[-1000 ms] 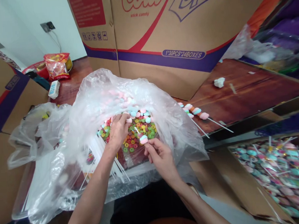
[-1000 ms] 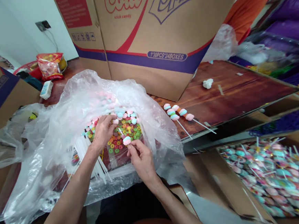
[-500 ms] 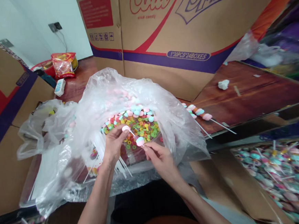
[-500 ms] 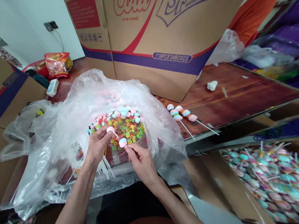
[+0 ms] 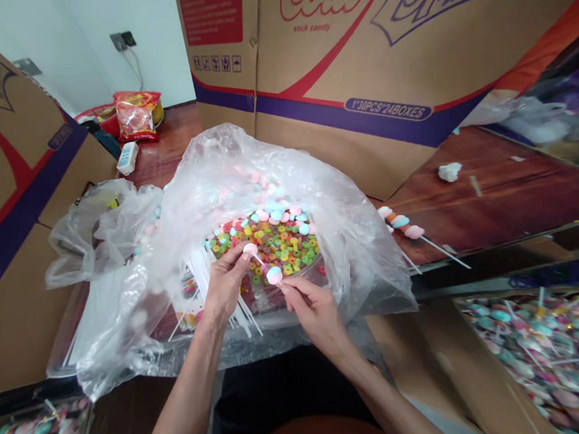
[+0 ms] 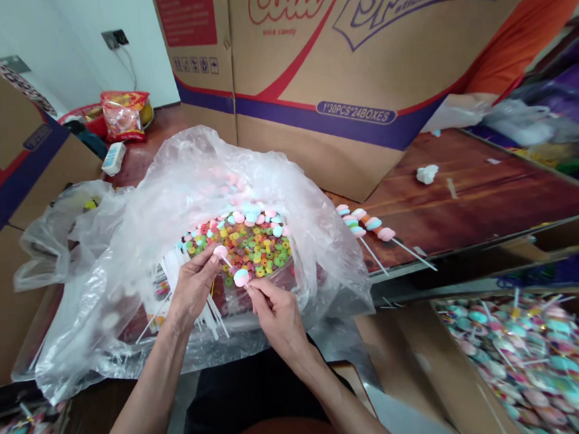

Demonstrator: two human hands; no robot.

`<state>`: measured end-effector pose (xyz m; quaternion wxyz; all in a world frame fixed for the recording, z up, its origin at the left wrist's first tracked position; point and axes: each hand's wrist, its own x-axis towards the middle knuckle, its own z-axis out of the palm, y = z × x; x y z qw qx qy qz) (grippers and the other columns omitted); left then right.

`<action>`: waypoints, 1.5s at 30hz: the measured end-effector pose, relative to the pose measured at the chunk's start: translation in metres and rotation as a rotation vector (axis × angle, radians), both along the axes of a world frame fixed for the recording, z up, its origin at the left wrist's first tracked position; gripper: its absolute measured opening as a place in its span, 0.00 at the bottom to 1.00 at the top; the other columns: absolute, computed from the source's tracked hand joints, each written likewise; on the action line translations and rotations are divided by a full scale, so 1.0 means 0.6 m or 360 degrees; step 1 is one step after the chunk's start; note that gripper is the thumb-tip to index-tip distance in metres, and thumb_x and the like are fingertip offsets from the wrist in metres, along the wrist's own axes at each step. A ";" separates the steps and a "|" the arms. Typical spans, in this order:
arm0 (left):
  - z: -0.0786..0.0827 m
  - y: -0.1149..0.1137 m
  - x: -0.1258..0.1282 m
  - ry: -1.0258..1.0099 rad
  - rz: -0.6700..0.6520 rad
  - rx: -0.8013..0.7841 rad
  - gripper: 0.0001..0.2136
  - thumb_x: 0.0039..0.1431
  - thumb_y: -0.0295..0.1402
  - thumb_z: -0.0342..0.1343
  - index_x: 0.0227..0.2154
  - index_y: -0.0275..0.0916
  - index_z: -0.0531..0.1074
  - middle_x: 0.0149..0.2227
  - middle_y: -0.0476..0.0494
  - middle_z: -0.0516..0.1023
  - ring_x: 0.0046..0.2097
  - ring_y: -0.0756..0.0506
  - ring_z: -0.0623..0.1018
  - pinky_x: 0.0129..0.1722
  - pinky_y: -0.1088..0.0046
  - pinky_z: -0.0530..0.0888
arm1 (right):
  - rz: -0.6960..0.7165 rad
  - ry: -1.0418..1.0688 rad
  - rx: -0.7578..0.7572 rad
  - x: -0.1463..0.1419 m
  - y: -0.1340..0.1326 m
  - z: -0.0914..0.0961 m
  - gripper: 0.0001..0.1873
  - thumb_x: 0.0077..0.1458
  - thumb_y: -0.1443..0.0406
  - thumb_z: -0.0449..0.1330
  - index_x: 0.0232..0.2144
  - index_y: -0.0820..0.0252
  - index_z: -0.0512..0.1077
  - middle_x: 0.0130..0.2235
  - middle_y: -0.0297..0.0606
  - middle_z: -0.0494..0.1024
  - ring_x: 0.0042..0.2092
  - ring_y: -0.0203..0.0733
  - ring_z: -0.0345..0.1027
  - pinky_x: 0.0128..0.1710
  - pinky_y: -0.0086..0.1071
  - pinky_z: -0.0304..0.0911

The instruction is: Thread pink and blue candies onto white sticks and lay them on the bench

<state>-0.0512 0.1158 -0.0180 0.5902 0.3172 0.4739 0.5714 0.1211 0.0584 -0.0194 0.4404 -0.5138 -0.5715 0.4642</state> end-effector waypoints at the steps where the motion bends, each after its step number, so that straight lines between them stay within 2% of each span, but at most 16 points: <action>1: -0.001 -0.001 0.000 0.0007 0.0017 -0.0007 0.19 0.45 0.41 0.72 0.41 0.41 0.83 0.41 0.46 0.84 0.40 0.47 0.78 0.44 0.72 0.72 | -0.0003 -0.0007 -0.0002 0.000 0.000 0.000 0.16 0.63 0.56 0.55 0.36 0.62 0.76 0.23 0.30 0.64 0.25 0.35 0.58 0.25 0.28 0.55; 6: -0.004 -0.004 -0.002 0.0145 0.0032 0.0024 0.18 0.47 0.41 0.71 0.41 0.41 0.83 0.43 0.45 0.84 0.41 0.47 0.79 0.45 0.71 0.73 | -0.0013 -0.0045 -0.0005 -0.002 0.001 0.002 0.17 0.63 0.55 0.54 0.35 0.62 0.76 0.23 0.30 0.64 0.25 0.35 0.59 0.25 0.28 0.55; 12: -0.009 -0.009 0.005 0.0604 0.0082 0.0194 0.13 0.52 0.38 0.67 0.41 0.42 0.83 0.45 0.44 0.84 0.48 0.42 0.80 0.53 0.63 0.73 | -0.0004 -0.0164 0.0012 -0.002 0.003 0.001 0.16 0.63 0.56 0.54 0.32 0.61 0.74 0.23 0.30 0.64 0.25 0.35 0.58 0.25 0.28 0.54; 16: -0.012 -0.015 0.011 0.0908 0.0078 0.0424 0.10 0.58 0.35 0.61 0.42 0.43 0.82 0.44 0.44 0.84 0.46 0.43 0.81 0.50 0.65 0.75 | 0.0005 -0.0195 -0.0011 -0.004 0.006 0.002 0.16 0.63 0.57 0.54 0.29 0.60 0.72 0.22 0.30 0.63 0.24 0.35 0.57 0.25 0.28 0.53; 21: -0.010 -0.028 0.019 0.1201 0.0079 0.0624 0.13 0.63 0.30 0.55 0.46 0.42 0.81 0.45 0.42 0.82 0.44 0.45 0.81 0.46 0.69 0.77 | -0.0009 -0.0091 -0.0090 -0.012 0.006 -0.002 0.14 0.61 0.57 0.54 0.28 0.59 0.70 0.20 0.29 0.63 0.23 0.35 0.57 0.24 0.28 0.53; 27: -0.005 -0.042 0.030 0.1297 0.0042 0.0631 0.12 0.65 0.34 0.54 0.47 0.41 0.80 0.45 0.39 0.82 0.46 0.44 0.80 0.48 0.68 0.76 | -0.0037 -0.0003 -0.0072 -0.025 0.014 -0.003 0.14 0.61 0.58 0.54 0.28 0.59 0.69 0.20 0.29 0.63 0.23 0.35 0.57 0.24 0.28 0.54; 32: 0.002 -0.048 0.037 0.1052 -0.0031 0.0505 0.11 0.61 0.36 0.60 0.44 0.44 0.82 0.46 0.40 0.82 0.48 0.41 0.80 0.52 0.64 0.74 | -0.0052 -0.0035 -0.0029 -0.020 0.029 0.007 0.16 0.61 0.58 0.53 0.24 0.58 0.66 0.20 0.29 0.63 0.23 0.35 0.57 0.24 0.28 0.54; 34: 0.008 -0.040 0.035 0.0903 -0.0047 0.0450 0.11 0.58 0.36 0.62 0.44 0.45 0.82 0.46 0.41 0.83 0.49 0.40 0.80 0.54 0.63 0.73 | -0.0025 -0.0057 -0.0033 -0.011 0.031 0.009 0.16 0.62 0.58 0.53 0.23 0.57 0.65 0.20 0.29 0.63 0.23 0.34 0.57 0.25 0.28 0.53; 36: 0.013 -0.023 0.028 0.0885 0.0024 0.0422 0.11 0.58 0.35 0.63 0.43 0.45 0.82 0.45 0.42 0.83 0.48 0.39 0.79 0.54 0.63 0.72 | -0.0034 -0.0077 -0.0031 0.000 0.029 0.010 0.17 0.62 0.58 0.53 0.23 0.57 0.64 0.20 0.29 0.63 0.23 0.34 0.57 0.25 0.28 0.53; 39: 0.013 0.014 0.006 0.1266 0.0168 0.0488 0.10 0.58 0.31 0.60 0.41 0.45 0.82 0.40 0.42 0.80 0.44 0.40 0.77 0.52 0.62 0.71 | -0.0105 -0.0097 -0.0014 0.012 0.023 0.009 0.17 0.63 0.58 0.54 0.23 0.57 0.63 0.21 0.29 0.63 0.24 0.34 0.57 0.25 0.28 0.52; 42: 0.005 0.045 -0.016 0.1718 0.0099 0.0575 0.11 0.56 0.26 0.58 0.39 0.43 0.81 0.38 0.41 0.75 0.43 0.40 0.74 0.50 0.60 0.71 | -0.0132 -0.0083 -0.0031 0.015 0.017 0.005 0.18 0.63 0.58 0.54 0.22 0.57 0.63 0.21 0.28 0.62 0.24 0.34 0.56 0.25 0.29 0.51; 45: -0.006 0.057 -0.026 0.1870 0.0079 0.0615 0.13 0.55 0.24 0.57 0.40 0.43 0.80 0.39 0.40 0.73 0.43 0.40 0.74 0.48 0.61 0.71 | -0.0119 -0.0057 -0.0055 0.011 0.013 0.002 0.17 0.63 0.57 0.54 0.23 0.57 0.64 0.21 0.28 0.61 0.24 0.34 0.55 0.25 0.29 0.51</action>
